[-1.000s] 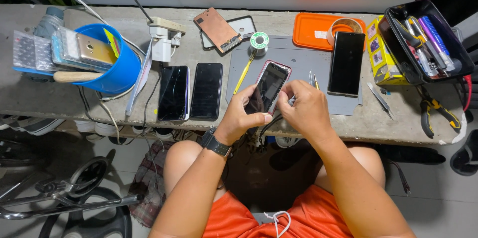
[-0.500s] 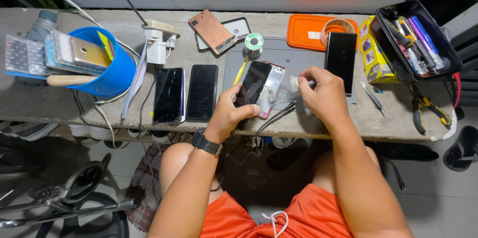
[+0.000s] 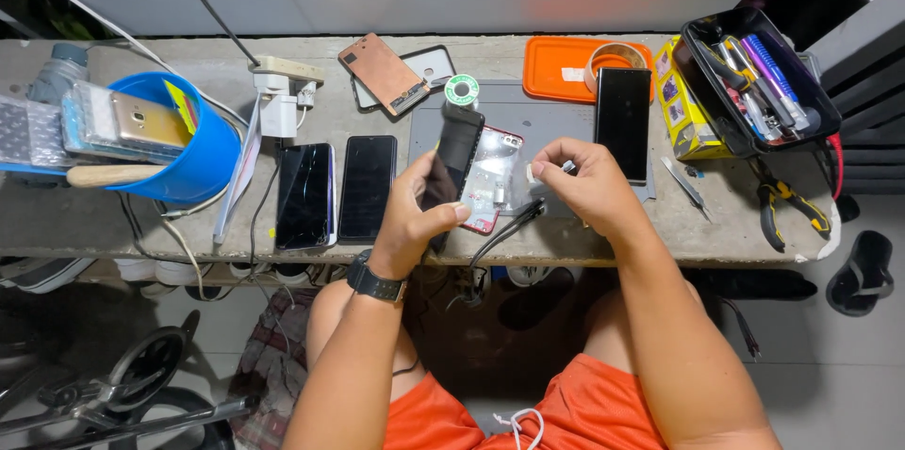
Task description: Inspecting, testing, and repairing various mobile phone components at a workbench.
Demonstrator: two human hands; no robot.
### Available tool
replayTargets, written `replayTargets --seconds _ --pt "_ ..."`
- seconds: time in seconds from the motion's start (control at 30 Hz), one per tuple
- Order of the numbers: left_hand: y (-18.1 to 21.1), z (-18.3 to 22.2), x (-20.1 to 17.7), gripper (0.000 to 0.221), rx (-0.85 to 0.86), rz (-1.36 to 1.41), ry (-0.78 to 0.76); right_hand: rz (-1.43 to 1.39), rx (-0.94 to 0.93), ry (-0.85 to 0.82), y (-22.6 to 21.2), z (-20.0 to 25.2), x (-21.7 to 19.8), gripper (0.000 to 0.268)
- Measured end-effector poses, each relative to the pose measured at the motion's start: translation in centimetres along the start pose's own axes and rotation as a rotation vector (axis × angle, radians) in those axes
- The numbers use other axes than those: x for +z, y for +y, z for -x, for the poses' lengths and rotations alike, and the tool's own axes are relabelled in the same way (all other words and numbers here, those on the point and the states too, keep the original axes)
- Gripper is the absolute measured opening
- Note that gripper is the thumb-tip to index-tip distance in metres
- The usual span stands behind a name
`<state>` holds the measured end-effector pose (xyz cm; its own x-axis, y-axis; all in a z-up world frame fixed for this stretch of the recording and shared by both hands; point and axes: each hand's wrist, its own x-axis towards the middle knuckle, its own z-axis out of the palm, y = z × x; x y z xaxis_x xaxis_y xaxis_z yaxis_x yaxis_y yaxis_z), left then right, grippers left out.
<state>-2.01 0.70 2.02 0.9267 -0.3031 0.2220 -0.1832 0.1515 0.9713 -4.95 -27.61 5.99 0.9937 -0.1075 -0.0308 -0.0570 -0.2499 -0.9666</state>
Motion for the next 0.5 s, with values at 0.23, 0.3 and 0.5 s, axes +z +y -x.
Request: replayTargets --seconds 0.23,0.3,0.5 --pt "1.9 0.5 3.9 0.081 -0.045 0.195 -0.127 0.005 -0.051 -0.016 0.4 -1.1 1.5 0.007" --pt "-0.4 -0.3 3.4 0.092 -0.056 0.177 -0.180 0.033 -0.070 -0.010 0.2 -1.2 2.0 0.006" --pt "-1.1 -0.2 3.7 0.089 -0.088 0.174 -0.183 0.065 -0.144 -0.042 1.5 -1.3 1.6 0.008"
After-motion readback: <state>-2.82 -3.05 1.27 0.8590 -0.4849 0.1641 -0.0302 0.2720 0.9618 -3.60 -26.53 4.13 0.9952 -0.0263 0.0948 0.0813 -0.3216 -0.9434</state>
